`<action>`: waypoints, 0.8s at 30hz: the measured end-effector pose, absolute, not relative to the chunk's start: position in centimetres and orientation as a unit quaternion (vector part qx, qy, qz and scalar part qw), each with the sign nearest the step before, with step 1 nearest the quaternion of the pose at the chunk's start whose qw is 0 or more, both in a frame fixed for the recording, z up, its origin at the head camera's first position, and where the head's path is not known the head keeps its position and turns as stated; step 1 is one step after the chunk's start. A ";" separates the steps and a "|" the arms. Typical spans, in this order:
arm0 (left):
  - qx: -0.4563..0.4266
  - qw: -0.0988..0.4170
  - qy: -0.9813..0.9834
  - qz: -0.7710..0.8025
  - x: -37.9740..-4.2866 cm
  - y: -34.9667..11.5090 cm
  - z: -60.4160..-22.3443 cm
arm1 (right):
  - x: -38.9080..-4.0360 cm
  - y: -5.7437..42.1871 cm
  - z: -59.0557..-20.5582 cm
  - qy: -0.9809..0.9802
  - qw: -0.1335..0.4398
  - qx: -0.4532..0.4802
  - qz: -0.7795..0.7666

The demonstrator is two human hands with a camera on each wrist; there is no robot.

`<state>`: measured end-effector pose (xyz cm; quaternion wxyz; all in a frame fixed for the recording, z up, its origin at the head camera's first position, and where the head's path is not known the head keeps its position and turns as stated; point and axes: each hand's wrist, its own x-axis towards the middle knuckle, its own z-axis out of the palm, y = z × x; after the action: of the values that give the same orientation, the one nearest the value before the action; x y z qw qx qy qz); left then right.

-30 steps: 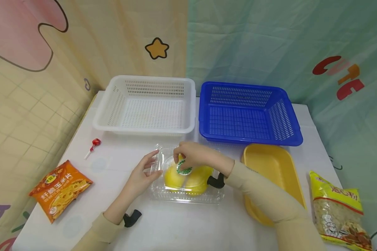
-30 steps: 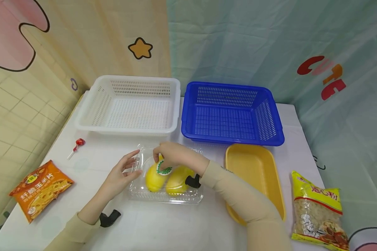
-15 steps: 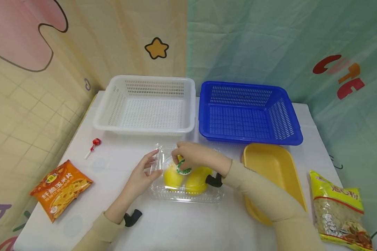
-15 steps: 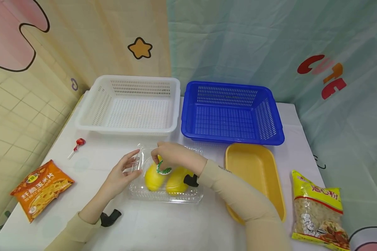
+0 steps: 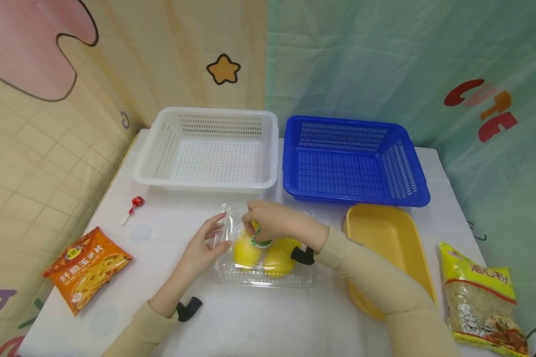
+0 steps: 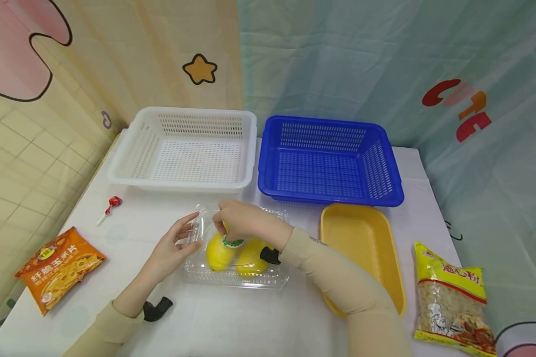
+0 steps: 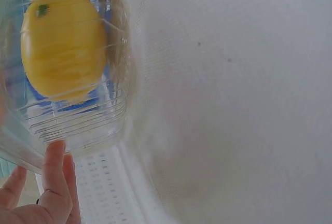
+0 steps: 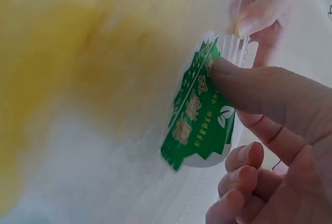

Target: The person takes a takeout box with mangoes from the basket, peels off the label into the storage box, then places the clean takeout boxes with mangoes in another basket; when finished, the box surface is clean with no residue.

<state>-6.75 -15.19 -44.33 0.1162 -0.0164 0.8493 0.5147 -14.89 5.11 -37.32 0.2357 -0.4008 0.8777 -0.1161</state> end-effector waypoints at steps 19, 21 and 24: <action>-0.024 0.118 0.844 0.522 -6.8 -15.1 -44.5 | -15.9 13.2 -36.0 0.851 0.230 -0.327 -0.340; -0.024 0.119 0.844 0.522 -6.8 -15.1 -44.4 | -15.4 15.6 -35.7 0.858 0.223 -0.285 -0.364; -0.022 0.117 0.846 0.519 -6.8 -15.2 -44.3 | -14.4 19.8 -35.4 0.874 0.210 -0.215 -0.382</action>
<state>-6.77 -15.17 -44.30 0.1170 -0.0220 0.8462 0.5193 -14.40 19.78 -35.38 0.2100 -0.2149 0.8738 -0.3824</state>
